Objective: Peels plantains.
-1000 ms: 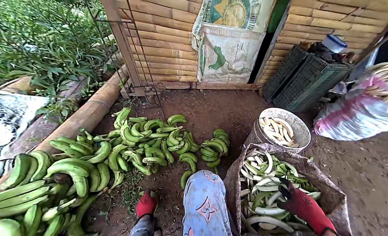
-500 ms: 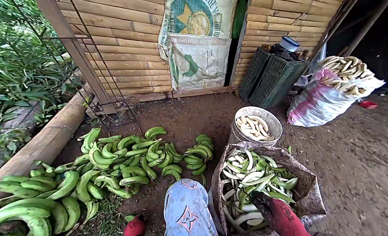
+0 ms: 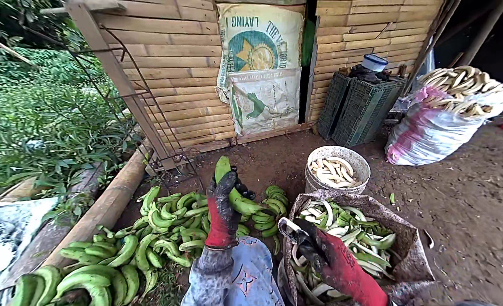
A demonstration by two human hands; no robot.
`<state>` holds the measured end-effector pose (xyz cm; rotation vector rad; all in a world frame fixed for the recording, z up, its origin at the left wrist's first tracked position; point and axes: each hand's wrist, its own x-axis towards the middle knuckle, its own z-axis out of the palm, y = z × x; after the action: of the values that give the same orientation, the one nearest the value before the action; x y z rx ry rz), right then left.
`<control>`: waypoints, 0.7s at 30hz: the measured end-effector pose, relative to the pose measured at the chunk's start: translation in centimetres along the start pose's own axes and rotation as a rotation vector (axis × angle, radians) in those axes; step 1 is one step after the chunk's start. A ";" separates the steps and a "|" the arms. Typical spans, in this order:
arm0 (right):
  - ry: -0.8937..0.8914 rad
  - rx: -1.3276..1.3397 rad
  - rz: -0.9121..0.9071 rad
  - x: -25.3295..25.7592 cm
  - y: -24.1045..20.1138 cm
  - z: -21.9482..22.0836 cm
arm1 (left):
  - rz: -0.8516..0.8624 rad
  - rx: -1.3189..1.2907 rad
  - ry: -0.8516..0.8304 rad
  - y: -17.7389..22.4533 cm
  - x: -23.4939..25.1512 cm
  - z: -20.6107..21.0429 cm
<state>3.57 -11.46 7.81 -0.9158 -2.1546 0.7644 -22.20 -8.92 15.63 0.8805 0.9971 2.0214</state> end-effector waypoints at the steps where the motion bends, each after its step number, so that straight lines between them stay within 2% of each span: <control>1: 0.020 0.050 -0.048 0.4 -0.5 -0.3 | -0.008 -0.009 -0.033 -0.2 -0.5 2.7; 4: 0.090 0.168 -0.100 0.8 -0.7 -2.0 | -0.062 -0.005 -0.085 -1.9 -2.6 8.6; 7: 0.056 0.325 -0.096 0.0 1.0 -3.7 | -0.139 -0.015 -0.039 -4.4 -3.9 11.4; 11: -0.034 0.462 0.034 -1.7 3.8 -4.3 | -0.213 -0.018 0.001 -9.2 -4.8 12.1; 15: 0.103 0.592 0.173 -3.5 5.8 -2.4 | -0.142 0.010 0.000 -12.4 -6.4 12.0; 17: 0.209 0.783 0.274 -3.5 6.0 -1.6 | 0.000 0.116 -0.064 -13.3 -7.6 11.8; 18: 0.264 0.892 0.334 -3.4 6.2 -1.1 | 0.127 0.214 -0.127 -13.9 -8.2 11.4; 19: 0.308 0.970 0.392 -3.2 6.6 -0.6 | 0.309 0.346 -0.222 -14.7 -8.7 10.8; 21: 0.348 0.972 0.505 -3.1 7.3 0.2 | 0.780 0.692 -0.385 -15.9 -8.0 9.8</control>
<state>7.90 -9.66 1.37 -0.9316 -1.0114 1.5593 -5.56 -4.71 4.80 2.2139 1.2618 1.9404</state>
